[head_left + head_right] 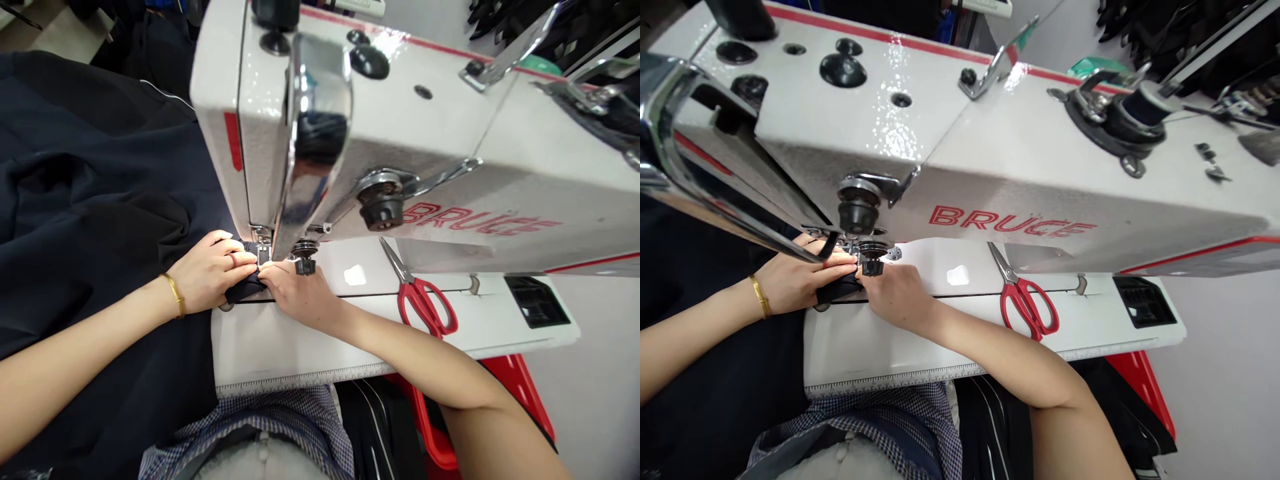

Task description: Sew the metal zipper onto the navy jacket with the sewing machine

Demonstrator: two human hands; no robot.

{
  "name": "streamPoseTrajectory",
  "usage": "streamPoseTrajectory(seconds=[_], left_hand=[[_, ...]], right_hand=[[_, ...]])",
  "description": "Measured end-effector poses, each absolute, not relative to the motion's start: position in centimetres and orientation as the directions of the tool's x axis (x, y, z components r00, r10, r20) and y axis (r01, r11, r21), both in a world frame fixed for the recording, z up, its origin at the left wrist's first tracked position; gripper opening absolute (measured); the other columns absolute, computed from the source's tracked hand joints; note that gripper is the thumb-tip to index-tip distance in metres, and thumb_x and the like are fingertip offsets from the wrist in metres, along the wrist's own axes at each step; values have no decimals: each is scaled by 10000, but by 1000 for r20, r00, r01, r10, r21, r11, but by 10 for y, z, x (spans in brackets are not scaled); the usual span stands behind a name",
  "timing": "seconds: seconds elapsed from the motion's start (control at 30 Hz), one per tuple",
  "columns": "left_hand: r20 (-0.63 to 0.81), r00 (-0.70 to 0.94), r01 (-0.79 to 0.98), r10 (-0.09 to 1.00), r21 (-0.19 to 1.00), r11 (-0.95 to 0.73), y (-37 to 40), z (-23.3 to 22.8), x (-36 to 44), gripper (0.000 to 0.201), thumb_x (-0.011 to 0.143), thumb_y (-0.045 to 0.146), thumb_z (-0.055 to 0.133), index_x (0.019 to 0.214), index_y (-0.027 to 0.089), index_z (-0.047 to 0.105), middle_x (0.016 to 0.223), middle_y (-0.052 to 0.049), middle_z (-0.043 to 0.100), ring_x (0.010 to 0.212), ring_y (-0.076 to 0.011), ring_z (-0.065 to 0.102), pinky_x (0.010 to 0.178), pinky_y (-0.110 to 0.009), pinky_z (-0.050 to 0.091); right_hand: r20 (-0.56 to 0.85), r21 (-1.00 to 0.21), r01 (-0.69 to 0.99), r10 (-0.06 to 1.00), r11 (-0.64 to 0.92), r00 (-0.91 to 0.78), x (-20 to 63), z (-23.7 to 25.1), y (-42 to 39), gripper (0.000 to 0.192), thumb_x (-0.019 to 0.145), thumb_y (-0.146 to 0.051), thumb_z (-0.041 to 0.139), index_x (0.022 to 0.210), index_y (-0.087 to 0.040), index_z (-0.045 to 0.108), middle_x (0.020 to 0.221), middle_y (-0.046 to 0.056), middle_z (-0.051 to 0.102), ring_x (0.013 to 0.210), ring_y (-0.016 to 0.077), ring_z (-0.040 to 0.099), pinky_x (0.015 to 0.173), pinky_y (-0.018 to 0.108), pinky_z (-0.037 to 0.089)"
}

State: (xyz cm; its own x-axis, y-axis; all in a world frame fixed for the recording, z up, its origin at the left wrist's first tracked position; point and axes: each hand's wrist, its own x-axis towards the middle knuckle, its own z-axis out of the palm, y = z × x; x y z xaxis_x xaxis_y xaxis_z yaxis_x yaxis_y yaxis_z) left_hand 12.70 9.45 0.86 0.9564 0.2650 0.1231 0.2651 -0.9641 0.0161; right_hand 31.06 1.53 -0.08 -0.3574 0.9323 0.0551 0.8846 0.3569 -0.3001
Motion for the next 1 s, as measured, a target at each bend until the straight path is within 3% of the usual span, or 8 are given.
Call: streamPoseTrajectory(seconds=[0.13, 0.27, 0.5, 0.73, 1.0], left_hand=[[116, 956, 272, 270, 2, -962, 95, 11, 128, 384, 614, 77, 554, 982, 166, 616, 1064, -45, 624, 945, -221, 526, 903, -402, 372], [121, 950, 290, 287, -5, -957, 94, 10, 129, 403, 639, 74, 543, 1021, 191, 598, 1063, -44, 619, 949, -216, 525, 915, -398, 357], [93, 946, 313, 311, -8, -950, 95, 10, 131, 444, 600, 100, 604, 1037, 162, 560, 1014, -62, 618, 918, -228, 530, 885, -385, 369], [84, 948, 308, 307, 2, -951, 96, 8, 131, 445, 641, 106, 579, 1080, 169, 546, 1059, -63, 599, 976, -240, 511, 893, -397, 357], [120, 947, 301, 298, -7, -953, 96, 6, 130, 497, 635, 114, 585, 1126, 167, 528, 1076, -58, 599, 973, -242, 509, 896, -397, 352]], right_hand=[[44, -251, 905, 938, 344, -344, 311, 2, 20, 252, 888, -241, 373, 916, -195, 619, 787, 32, 637, 666, 147, 552, 515, 249, 281], [72, -326, 914, 971, 240, -229, 309, -4, 21, 262, 890, -324, 389, 928, -230, 631, 704, 13, 614, 634, 138, 539, 524, 248, 270], [222, -283, 882, 921, 376, -321, 309, -10, 17, 256, 875, -264, 385, 836, -213, 633, 740, 6, 622, 649, 119, 518, 542, 249, 264], [76, -329, 905, 963, 269, -259, 312, -6, 24, 261, 872, -277, 373, 843, -178, 612, 770, 47, 597, 703, 142, 515, 561, 246, 299], [15, -249, 901, 931, 356, -364, 318, 6, 25, 296, 905, -210, 311, 916, -171, 604, 808, 64, 606, 743, 165, 509, 609, 275, 324]])
